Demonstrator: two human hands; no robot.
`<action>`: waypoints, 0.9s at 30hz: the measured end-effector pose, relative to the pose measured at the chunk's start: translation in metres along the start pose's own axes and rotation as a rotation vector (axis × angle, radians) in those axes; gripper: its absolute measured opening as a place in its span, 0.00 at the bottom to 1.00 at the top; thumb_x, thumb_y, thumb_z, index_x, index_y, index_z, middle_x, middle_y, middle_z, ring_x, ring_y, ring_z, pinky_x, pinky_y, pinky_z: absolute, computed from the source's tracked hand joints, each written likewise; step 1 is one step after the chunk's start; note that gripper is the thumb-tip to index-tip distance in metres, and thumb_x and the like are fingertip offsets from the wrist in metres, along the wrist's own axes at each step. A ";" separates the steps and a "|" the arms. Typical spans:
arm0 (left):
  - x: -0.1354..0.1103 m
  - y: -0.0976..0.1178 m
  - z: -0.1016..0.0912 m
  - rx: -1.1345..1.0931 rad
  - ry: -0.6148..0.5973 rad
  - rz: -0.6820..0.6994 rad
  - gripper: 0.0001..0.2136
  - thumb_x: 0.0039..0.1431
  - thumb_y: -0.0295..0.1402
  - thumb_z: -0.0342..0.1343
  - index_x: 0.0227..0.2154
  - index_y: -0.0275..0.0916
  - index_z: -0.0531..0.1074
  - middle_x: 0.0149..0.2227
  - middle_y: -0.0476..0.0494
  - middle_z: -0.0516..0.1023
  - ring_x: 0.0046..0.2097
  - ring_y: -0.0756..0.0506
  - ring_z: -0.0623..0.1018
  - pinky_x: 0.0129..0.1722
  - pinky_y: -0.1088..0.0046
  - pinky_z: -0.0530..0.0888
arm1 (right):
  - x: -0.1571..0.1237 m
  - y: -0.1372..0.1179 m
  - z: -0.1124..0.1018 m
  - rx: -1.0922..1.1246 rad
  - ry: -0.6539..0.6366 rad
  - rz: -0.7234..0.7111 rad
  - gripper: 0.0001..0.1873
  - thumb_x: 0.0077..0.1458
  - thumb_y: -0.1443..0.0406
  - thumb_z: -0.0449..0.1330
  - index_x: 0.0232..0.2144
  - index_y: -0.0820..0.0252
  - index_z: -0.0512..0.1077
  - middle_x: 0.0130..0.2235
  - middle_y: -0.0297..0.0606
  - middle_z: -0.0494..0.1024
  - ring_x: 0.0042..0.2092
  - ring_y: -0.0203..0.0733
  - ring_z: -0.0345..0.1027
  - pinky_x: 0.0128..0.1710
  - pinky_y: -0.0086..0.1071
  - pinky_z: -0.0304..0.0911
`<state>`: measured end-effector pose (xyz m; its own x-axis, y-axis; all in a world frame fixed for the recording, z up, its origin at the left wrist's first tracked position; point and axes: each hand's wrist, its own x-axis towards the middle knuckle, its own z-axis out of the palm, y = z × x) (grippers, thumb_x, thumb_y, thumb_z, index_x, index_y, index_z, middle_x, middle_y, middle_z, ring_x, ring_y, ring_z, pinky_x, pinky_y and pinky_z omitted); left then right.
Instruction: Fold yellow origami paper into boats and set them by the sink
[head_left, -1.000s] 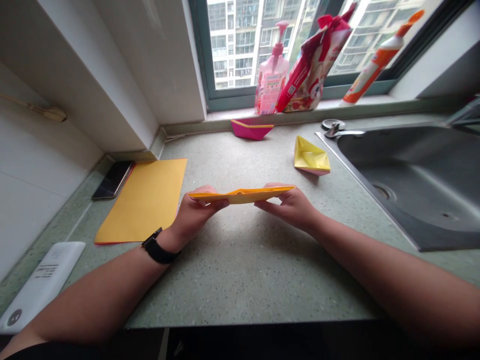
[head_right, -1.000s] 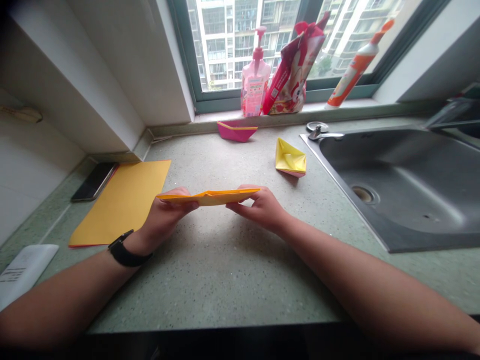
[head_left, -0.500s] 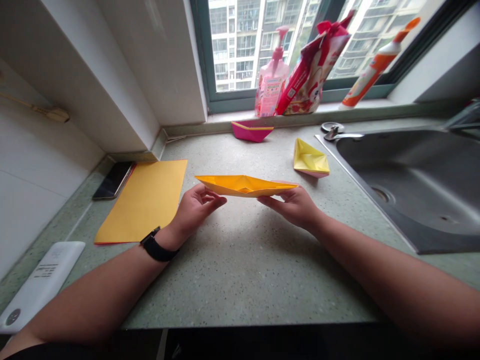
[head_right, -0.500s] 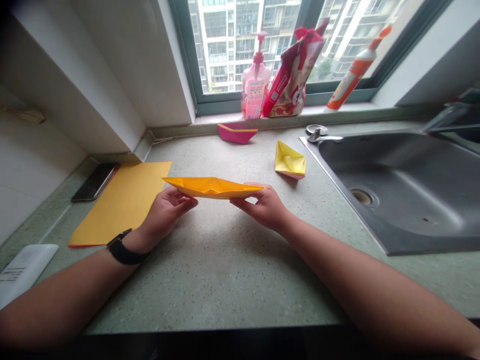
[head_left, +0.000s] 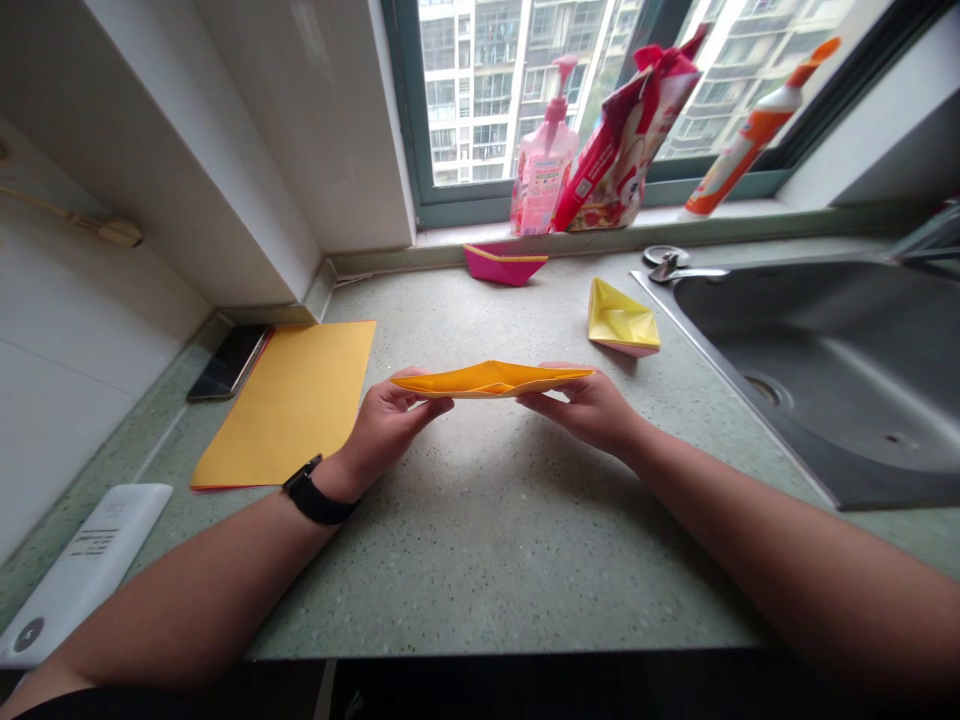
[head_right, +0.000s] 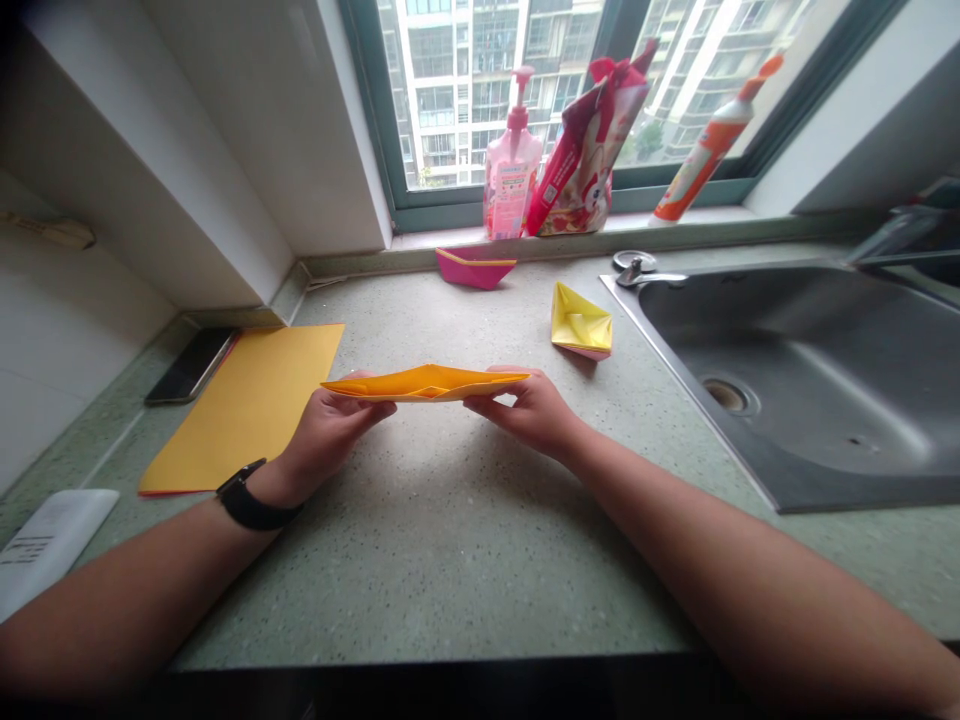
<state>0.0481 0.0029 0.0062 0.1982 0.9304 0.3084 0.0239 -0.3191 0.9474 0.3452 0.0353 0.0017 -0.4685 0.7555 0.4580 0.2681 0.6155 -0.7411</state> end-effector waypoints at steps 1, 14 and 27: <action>0.000 0.000 0.000 0.007 0.014 0.006 0.12 0.62 0.43 0.75 0.38 0.41 0.85 0.41 0.46 0.85 0.43 0.46 0.84 0.47 0.68 0.82 | 0.000 0.003 -0.001 0.023 -0.025 0.016 0.12 0.67 0.53 0.68 0.44 0.51 0.86 0.43 0.38 0.88 0.44 0.46 0.83 0.47 0.42 0.78; -0.003 0.005 0.000 0.339 0.018 0.260 0.10 0.70 0.40 0.68 0.35 0.41 0.85 0.40 0.42 0.87 0.41 0.46 0.84 0.46 0.68 0.80 | -0.007 -0.024 -0.004 -0.388 0.288 -0.384 0.04 0.66 0.62 0.68 0.44 0.47 0.80 0.52 0.40 0.79 0.55 0.53 0.75 0.58 0.53 0.73; -0.007 0.003 0.001 0.442 -0.209 0.176 0.05 0.70 0.34 0.65 0.43 0.44 0.87 0.41 0.44 0.89 0.42 0.44 0.87 0.45 0.66 0.81 | -0.008 -0.018 0.008 -0.499 0.012 -0.413 0.09 0.73 0.59 0.60 0.46 0.54 0.79 0.44 0.40 0.84 0.43 0.47 0.77 0.55 0.50 0.70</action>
<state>0.0479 -0.0046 0.0073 0.4269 0.8141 0.3936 0.3751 -0.5555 0.7421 0.3379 0.0166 0.0074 -0.6081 0.4352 0.6640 0.4285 0.8840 -0.1870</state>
